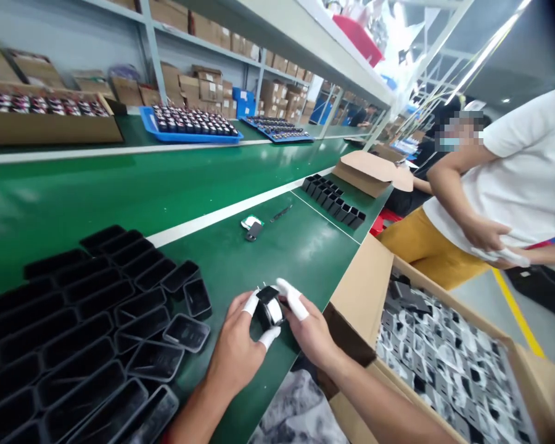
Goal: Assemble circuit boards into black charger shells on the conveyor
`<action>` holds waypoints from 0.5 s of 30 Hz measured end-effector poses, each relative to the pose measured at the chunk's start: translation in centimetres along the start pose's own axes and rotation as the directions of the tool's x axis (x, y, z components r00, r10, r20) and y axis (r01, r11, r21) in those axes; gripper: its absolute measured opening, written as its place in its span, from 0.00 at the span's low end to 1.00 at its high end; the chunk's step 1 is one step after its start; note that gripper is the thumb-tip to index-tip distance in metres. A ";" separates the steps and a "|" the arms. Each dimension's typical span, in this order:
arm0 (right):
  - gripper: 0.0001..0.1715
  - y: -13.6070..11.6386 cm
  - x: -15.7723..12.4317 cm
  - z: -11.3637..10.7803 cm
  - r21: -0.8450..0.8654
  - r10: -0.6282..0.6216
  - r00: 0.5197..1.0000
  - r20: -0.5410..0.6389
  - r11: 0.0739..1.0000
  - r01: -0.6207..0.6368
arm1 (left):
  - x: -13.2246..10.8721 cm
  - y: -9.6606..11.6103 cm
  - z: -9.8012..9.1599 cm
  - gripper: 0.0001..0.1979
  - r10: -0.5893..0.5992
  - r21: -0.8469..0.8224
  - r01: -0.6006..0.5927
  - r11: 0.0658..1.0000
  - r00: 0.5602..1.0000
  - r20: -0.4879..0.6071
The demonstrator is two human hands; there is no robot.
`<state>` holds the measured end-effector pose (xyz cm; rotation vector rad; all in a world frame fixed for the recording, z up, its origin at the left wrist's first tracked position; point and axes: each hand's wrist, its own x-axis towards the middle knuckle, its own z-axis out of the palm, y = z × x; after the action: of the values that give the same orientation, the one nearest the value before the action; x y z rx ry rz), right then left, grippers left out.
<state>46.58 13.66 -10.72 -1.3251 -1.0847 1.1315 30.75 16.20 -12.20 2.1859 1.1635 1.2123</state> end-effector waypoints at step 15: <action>0.22 -2.6 -5.2 -0.7 0.465 0.061 0.993 -0.098 0.885 -0.008 | -0.5 6.2 -0.6 0.39 0.142 -0.144 -0.158 0.977 0.983 -0.117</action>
<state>46.51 8.52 -7.79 -1.0117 -0.6518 1.2352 33.03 12.15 -8.07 2.1486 0.9241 1.4465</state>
